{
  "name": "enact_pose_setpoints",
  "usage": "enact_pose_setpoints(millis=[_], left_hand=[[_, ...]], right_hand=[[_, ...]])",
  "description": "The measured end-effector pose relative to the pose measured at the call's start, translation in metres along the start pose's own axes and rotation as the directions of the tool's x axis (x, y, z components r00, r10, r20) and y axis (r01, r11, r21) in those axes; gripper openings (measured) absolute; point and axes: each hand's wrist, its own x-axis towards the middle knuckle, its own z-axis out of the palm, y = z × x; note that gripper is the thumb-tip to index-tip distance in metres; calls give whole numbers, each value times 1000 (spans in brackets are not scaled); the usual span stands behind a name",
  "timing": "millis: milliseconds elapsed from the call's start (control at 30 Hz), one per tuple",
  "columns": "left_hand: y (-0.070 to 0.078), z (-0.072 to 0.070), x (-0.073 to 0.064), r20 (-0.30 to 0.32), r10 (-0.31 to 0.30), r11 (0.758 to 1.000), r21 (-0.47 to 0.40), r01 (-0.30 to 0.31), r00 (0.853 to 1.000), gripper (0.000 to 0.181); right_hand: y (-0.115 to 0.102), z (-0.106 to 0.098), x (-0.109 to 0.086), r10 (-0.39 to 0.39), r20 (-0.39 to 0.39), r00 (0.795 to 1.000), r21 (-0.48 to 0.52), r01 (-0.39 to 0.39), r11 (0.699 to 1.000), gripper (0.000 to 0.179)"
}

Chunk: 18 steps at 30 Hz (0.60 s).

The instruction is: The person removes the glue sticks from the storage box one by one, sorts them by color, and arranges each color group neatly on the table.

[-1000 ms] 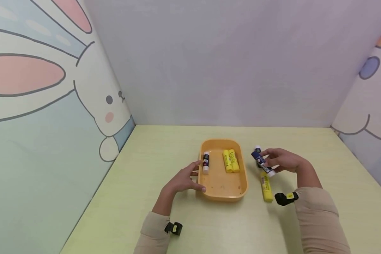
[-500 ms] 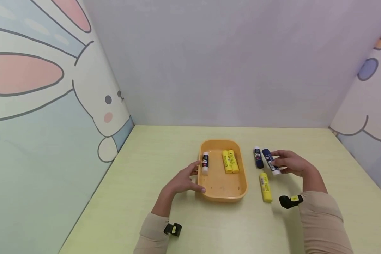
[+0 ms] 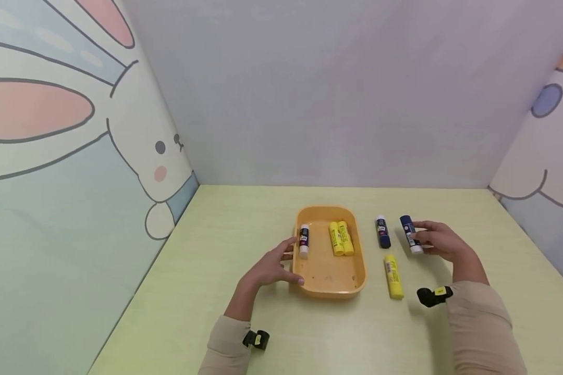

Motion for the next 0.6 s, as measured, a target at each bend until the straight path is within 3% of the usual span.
enact_pose_setpoints(millis=[333, 600], left_hand=[[0, -2, 0, 1, 18, 1000, -17, -18, 1000, 101], [-2, -1, 0, 4, 14, 1000, -20, -14, 1000, 100]], right_hand=[[3, -7, 10, 34, -141, 989, -35, -39, 999, 62], [7, -5, 18, 52, -198, 979, -61, -65, 996, 57]])
